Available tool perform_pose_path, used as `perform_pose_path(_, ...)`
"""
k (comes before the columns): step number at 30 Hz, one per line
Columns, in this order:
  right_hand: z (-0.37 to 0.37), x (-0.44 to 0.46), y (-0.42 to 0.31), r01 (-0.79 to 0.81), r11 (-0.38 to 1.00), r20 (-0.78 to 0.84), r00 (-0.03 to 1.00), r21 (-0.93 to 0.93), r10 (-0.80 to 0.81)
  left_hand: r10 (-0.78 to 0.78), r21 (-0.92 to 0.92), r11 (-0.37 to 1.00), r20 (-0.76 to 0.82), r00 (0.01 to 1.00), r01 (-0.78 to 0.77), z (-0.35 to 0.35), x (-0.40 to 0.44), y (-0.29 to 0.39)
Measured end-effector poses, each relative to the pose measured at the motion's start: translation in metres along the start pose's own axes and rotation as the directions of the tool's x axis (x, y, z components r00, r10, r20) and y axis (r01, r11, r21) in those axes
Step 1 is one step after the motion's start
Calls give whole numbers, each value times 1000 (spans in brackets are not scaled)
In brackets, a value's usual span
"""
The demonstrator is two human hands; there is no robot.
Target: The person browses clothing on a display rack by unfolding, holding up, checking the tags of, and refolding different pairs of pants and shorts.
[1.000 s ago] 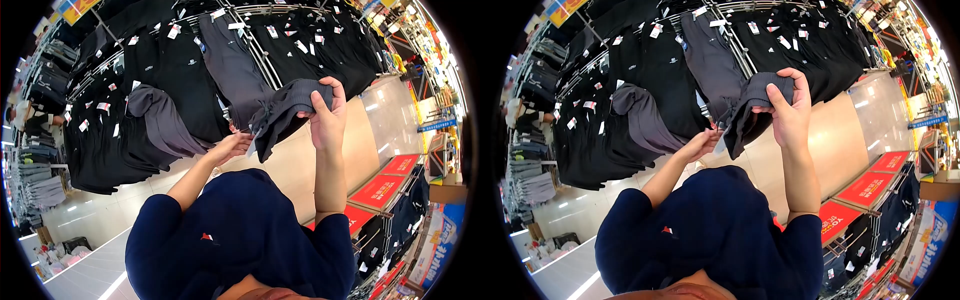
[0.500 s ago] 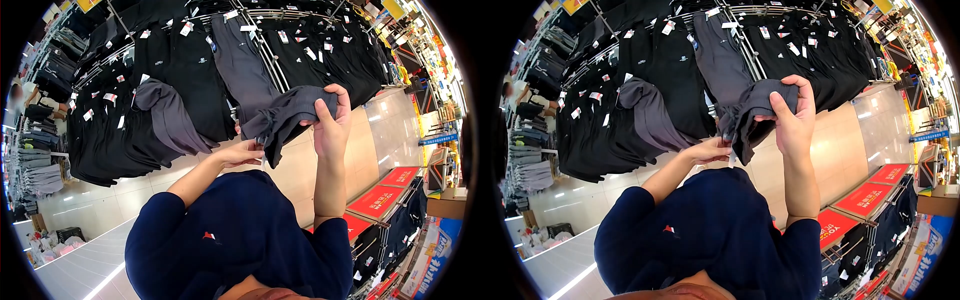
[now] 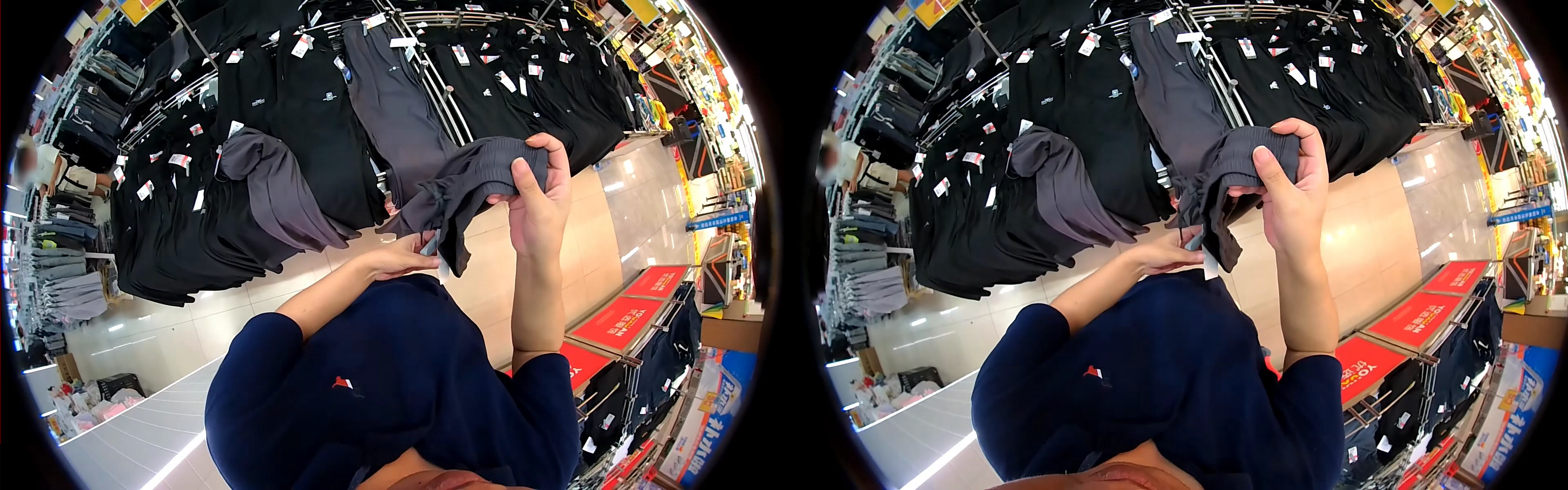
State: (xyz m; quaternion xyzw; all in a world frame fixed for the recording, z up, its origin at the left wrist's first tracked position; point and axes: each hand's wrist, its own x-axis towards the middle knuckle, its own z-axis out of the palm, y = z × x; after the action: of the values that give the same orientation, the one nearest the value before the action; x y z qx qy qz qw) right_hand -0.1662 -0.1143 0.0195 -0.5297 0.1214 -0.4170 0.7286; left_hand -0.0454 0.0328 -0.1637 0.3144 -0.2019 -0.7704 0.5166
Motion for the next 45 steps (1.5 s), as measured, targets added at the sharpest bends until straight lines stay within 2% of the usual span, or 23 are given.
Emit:
perform_pose_path(5,-3,-1,-1,19,1000,-7,1000,15,-19,94,3,996,-12,995,-94,-11,11,-20)
perform_pose_path(7,-4,-1,-1,25,999,-11,1000,26,-25,185,188,968,-83,979,-167,-30,26,-41)
perform_pose_path(8,-4,-2,-1,30,999,-13,999,37,-30,184,188,968,-83,979,-166,-32,27,-45)
perform_pose_path(10,-6,-2,-3,33,999,-29,999,22,-32,252,442,878,-97,963,-185,-17,19,-32)
perform_pose_path(11,-7,-2,-5,36,999,-45,998,7,-36,252,443,877,-97,963,-185,-12,15,-28)
perform_pose_path(13,-11,-4,-8,33,999,-59,998,4,-33,361,617,745,-54,931,-253,-10,5,-23)
perform_pose_path(14,-14,-5,-9,29,1000,-73,997,0,-29,494,798,527,-7,869,-293,-14,3,-21)
perform_pose_path(15,-16,-7,-10,28,1000,-73,997,1,-28,494,798,527,-8,870,-292,-17,0,-17)
perform_pose_path(17,-20,-11,-11,24,1000,-39,999,7,-24,677,856,340,65,733,-389,-20,-4,-12)
perform_pose_path(19,-19,-14,-11,16,1000,-32,999,18,-15,689,803,416,27,724,-427,-20,-5,-10)
perform_pose_path(21,-16,-15,-10,9,1000,-22,1000,27,-9,615,902,227,161,772,-368,-18,-10,-2)
perform_pose_path(25,-13,-16,-8,5,999,-52,999,46,-3,556,829,299,252,792,-473,-10,-14,5)
perform_pose_path(31,-17,-18,-10,18,998,-21,1000,59,-16,677,861,215,208,706,-460,-14,-5,-10)
perform_pose_path(33,-17,-19,-10,12,998,-30,1000,59,-11,757,907,-117,345,555,-405,-22,-1,-5)
perform_pose_path(34,-18,-20,-9,13,998,-21,1000,64,-11,776,908,-151,354,521,-391,-20,0,-2)
perform_pose_path(35,-19,-20,-8,14,998,-13,1000,69,-13,777,908,-150,353,522,-391,-16,-1,-1)
perform_pose_path(37,-17,-18,-8,16,997,-29,999,69,-14,883,933,63,114,455,-356,-3,-2,2)
perform_pose_path(38,-16,-17,-8,20,998,-47,999,67,-17,887,896,241,-48,460,-372,-15,4,-15)
perform_pose_path(39,-17,-17,-7,22,998,-51,999,64,-18,885,895,242,-45,463,-375,-31,5,-30)
perform_pose_path(41,-18,-16,-2,13,997,-94,996,71,-6,489,478,822,-314,814,-309,-56,1,-52)
perform_pose_path(42,-18,-17,1,11,997,-113,994,71,-3,334,254,931,-297,895,-263,-44,-5,-52)
perform_pose_path(43,-19,-17,3,13,998,-121,993,69,-5,327,254,932,-293,898,-257,-36,-8,-53)
perform_pose_path(45,-21,-19,7,4,996,-138,990,88,8,275,485,859,-167,947,-164,-18,-11,-59)
